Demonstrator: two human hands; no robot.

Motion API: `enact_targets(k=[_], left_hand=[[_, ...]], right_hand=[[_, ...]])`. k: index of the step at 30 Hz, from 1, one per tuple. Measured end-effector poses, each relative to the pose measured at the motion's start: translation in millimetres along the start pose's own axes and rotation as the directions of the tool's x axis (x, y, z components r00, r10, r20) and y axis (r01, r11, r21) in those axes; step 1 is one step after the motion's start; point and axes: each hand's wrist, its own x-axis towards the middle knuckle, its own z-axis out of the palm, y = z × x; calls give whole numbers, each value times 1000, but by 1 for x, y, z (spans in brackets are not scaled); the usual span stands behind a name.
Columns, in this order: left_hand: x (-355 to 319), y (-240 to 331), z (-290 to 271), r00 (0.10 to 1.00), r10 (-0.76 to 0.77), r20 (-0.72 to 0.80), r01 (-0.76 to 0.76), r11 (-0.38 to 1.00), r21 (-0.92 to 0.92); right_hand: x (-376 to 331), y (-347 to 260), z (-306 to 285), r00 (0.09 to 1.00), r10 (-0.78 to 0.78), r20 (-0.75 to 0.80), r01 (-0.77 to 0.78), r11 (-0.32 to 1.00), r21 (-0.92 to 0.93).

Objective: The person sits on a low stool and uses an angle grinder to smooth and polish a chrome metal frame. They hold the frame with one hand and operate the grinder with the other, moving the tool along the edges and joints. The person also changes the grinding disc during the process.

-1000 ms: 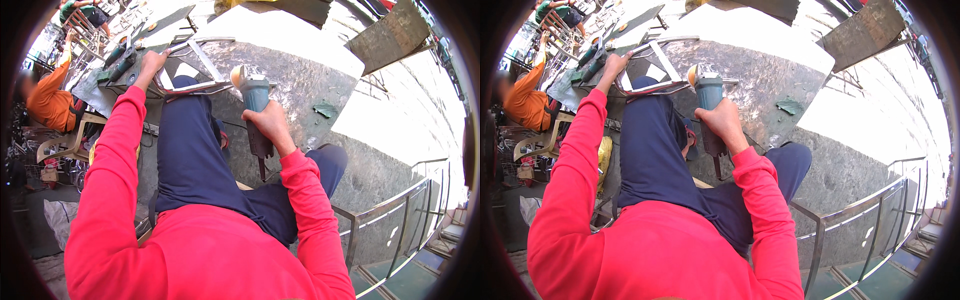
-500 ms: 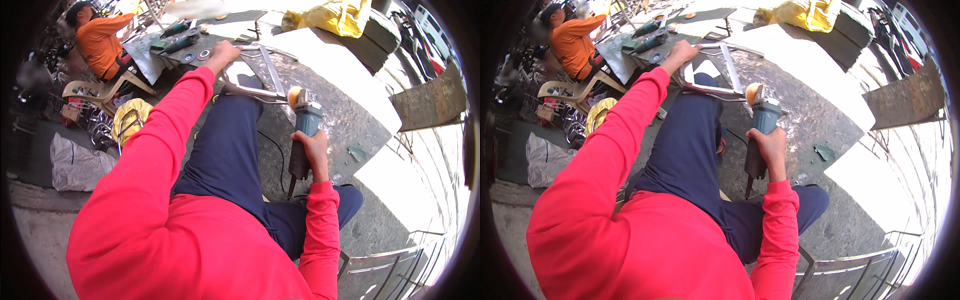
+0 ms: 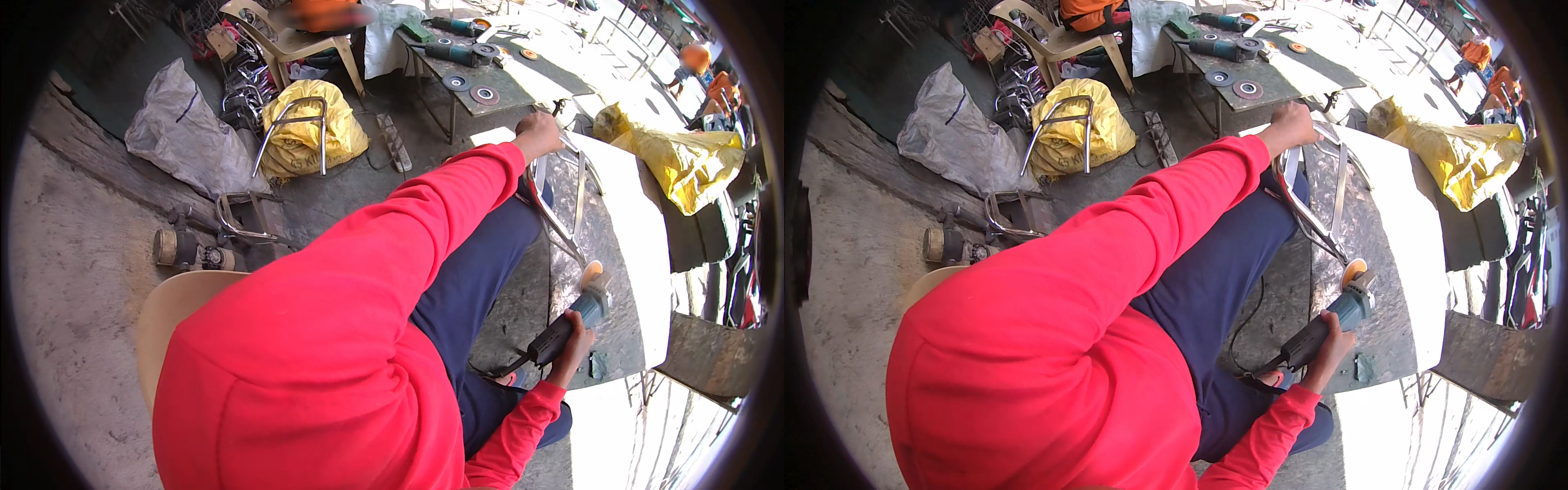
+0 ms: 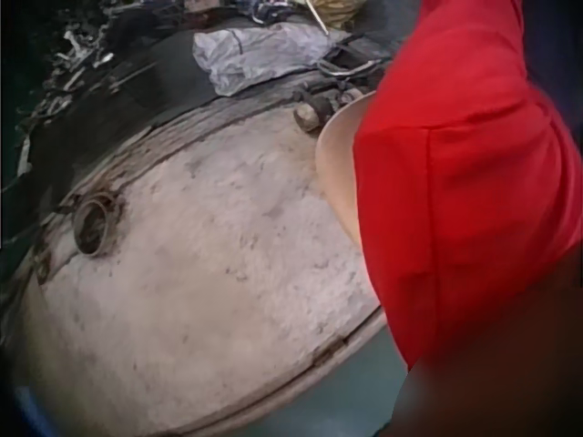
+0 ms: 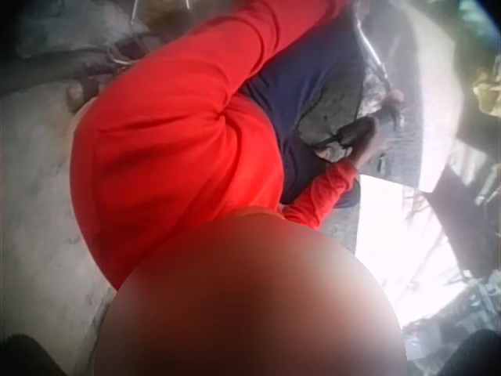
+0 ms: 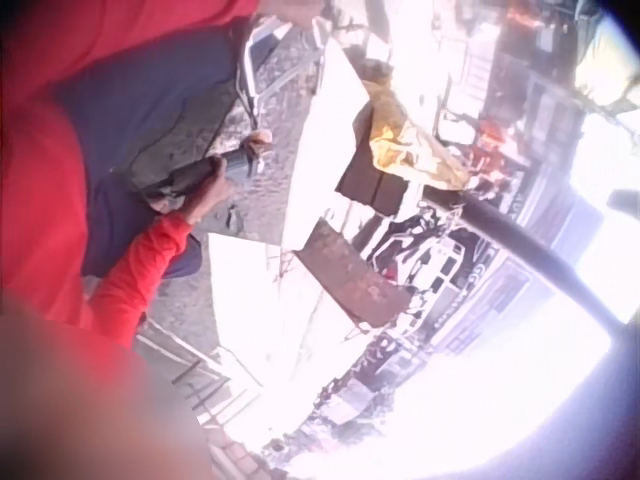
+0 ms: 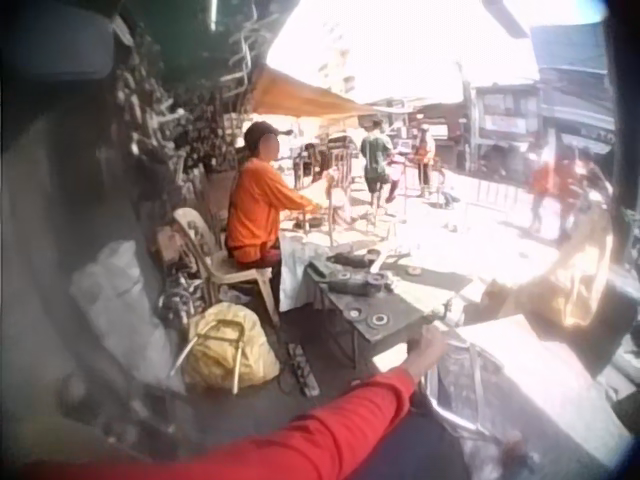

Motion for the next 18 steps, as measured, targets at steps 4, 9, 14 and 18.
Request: enact_targets(k=[4,9,14,18], left_hand=[[7,-4,4,997,78,12,-78,997,28],[12,-2,4,994,111,-7,-110,991,77],[6,-4,-1,991,128,-42,-127,991,36],[-8,-5,-6,987,132,-96,-134,991,-13]], right_hand=[[-12,-5,12,999,-3,32,1,999,51],[-4,-5,4,999,13,48,-14,999,30],[11,1,-13,999,35,22,-35,999,-16],[6,2,-13,998,55,32,-55,998,-12]])
